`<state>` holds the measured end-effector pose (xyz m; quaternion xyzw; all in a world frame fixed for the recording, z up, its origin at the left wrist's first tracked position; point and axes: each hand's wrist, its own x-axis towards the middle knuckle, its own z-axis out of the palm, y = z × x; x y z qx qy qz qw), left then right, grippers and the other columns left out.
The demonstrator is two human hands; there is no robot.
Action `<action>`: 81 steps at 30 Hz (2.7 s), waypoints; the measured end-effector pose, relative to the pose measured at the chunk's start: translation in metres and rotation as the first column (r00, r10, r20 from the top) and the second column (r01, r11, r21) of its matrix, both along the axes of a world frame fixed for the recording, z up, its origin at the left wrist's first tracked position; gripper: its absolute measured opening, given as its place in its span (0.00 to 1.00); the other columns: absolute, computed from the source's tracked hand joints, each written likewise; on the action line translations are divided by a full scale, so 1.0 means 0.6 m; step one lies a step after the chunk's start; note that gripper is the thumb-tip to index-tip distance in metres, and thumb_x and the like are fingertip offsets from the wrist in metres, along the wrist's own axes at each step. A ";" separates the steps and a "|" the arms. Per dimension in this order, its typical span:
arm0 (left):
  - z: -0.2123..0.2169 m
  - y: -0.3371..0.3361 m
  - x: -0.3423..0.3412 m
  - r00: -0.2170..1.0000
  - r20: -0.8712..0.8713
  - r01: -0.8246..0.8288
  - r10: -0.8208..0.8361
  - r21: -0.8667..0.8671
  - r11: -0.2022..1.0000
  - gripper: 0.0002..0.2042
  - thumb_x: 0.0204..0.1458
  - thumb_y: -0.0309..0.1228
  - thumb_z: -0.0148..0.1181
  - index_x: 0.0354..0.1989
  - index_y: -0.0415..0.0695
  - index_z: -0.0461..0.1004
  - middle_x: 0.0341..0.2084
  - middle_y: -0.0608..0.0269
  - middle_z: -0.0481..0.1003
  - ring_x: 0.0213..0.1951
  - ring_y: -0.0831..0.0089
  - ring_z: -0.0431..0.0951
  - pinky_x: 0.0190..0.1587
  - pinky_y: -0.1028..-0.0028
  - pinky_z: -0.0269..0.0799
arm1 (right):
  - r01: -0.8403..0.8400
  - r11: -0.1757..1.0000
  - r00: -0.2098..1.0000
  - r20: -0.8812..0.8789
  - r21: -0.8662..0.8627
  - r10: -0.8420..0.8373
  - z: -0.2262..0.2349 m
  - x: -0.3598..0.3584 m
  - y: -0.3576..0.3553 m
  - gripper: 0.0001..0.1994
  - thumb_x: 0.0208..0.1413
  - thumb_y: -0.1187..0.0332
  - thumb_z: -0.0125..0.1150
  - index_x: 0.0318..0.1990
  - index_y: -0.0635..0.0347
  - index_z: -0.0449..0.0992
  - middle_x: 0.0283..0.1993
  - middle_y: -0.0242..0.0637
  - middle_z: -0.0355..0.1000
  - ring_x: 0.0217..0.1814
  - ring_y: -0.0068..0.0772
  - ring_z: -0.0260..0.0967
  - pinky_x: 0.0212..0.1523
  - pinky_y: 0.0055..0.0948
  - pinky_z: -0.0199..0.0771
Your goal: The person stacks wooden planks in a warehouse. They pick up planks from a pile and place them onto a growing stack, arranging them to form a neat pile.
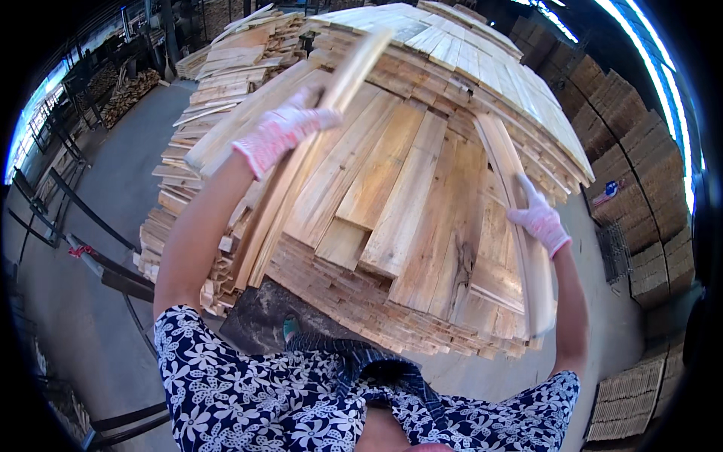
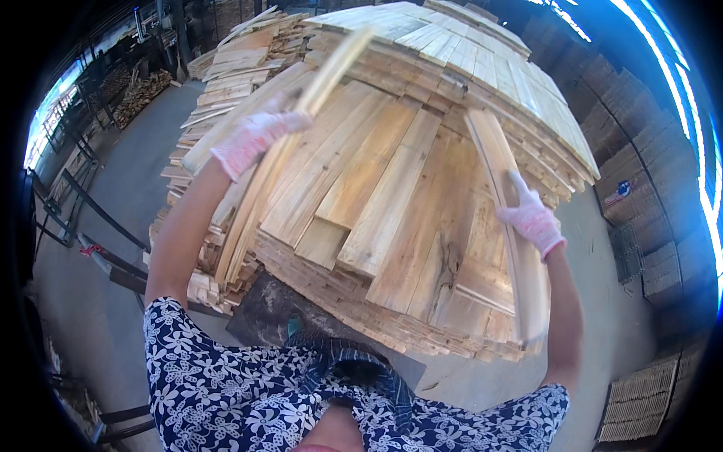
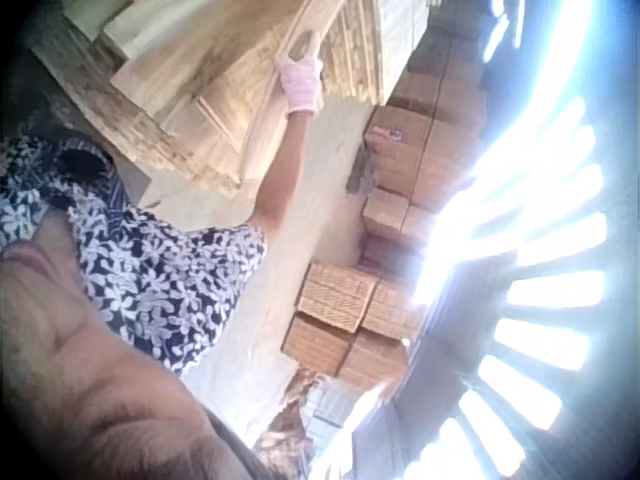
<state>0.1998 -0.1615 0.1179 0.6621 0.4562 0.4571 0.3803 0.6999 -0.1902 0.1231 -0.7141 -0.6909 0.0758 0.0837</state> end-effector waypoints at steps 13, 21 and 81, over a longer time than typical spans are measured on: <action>-0.215 -0.366 -0.011 0.335 0.760 -0.350 0.557 -0.448 0.823 0.19 0.55 0.43 0.69 0.48 0.47 0.73 0.39 0.63 0.75 0.44 0.66 0.77 0.51 0.58 0.78 | -0.492 0.870 0.850 0.230 0.032 0.473 -0.119 -0.246 0.108 0.41 0.57 0.43 0.61 0.76 0.32 0.51 0.68 0.56 0.61 0.68 0.61 0.60 0.68 0.50 0.63; -0.274 -0.286 0.145 0.042 0.823 -0.169 0.566 -0.553 0.816 0.27 0.51 0.39 0.74 0.54 0.53 0.64 0.48 0.63 0.70 0.50 0.67 0.74 0.49 0.58 0.79 | -0.436 0.896 0.864 0.241 -0.080 0.442 -0.091 -0.273 0.108 0.42 0.57 0.45 0.64 0.77 0.29 0.50 0.65 0.55 0.62 0.70 0.61 0.60 0.67 0.51 0.64; -0.024 -0.209 -0.116 0.458 0.841 -0.037 0.289 -0.307 0.951 0.31 0.53 0.59 0.66 0.53 0.47 0.67 0.44 0.57 0.71 0.48 0.59 0.74 0.58 0.51 0.70 | -0.905 0.383 0.342 -0.850 -0.184 0.401 0.052 -0.605 -0.043 0.48 0.57 0.51 0.69 0.78 0.57 0.46 0.73 0.49 0.58 0.73 0.37 0.57 0.70 0.31 0.58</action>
